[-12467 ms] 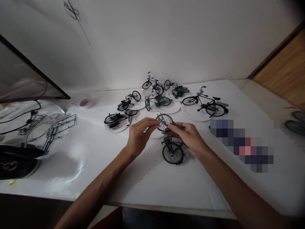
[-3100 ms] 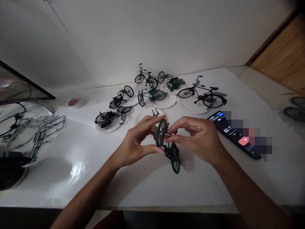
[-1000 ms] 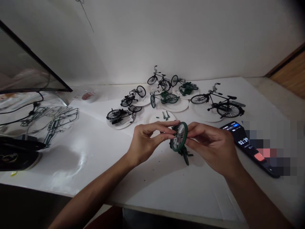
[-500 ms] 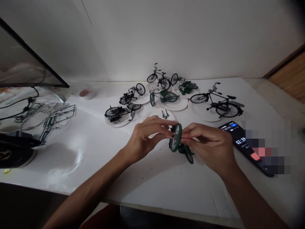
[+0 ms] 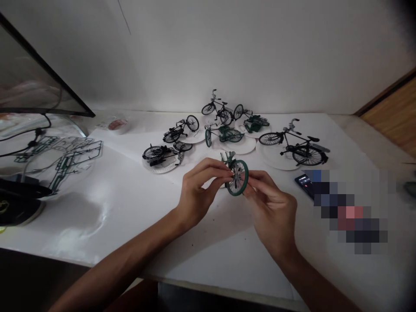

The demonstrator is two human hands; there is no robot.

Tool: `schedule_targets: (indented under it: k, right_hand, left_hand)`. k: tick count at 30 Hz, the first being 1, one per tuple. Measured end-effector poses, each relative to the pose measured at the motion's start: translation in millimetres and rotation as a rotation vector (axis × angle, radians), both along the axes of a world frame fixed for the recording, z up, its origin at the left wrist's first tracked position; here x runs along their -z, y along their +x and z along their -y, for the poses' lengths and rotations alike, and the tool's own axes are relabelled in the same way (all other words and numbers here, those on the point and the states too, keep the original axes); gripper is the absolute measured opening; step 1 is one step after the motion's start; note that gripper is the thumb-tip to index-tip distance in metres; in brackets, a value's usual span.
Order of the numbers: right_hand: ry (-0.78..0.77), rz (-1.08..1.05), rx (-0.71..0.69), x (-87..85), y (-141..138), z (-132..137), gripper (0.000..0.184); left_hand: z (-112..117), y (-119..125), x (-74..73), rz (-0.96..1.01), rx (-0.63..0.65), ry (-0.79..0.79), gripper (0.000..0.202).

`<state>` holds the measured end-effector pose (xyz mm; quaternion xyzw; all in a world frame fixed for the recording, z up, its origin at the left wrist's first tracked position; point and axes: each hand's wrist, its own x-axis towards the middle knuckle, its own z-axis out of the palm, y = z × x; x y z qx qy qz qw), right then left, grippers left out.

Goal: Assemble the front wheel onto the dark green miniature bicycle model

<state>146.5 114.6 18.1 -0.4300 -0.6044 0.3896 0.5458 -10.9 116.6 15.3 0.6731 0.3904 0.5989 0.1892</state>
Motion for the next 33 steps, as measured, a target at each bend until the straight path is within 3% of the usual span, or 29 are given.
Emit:
schedule_targets:
  k: [9, 16, 19, 25, 33]
  right_hand:
    - [0.008, 0.066, -0.064, -5.9, 18, -14, 0.006]
    - [0.048, -0.002, -0.281, -12.1, 30, -23, 0.012]
    - [0.028, -0.04, -0.296, -12.2, 31, -25, 0.012]
    - [0.029, -0.003, -0.039, -7.3, 22, -17, 0.007]
    - [-0.019, -0.15, -0.02, -1.2, 8, -7, 0.008]
  left_hand:
    - [-1, -5, -8.5, 0.233, 0.284, -0.255, 0.011]
    - [-3, -11, -8.5, 0.269, 0.447, -0.338, 0.003]
    - [1, -2, -5.9, 0.303, 0.388, -0.343, 0.004]
    - [7, 16, -0.7, 0.45, 0.178, -0.229, 0.005]
    - [10, 19, -0.9, 0.374, 0.042, -0.093, 0.009]
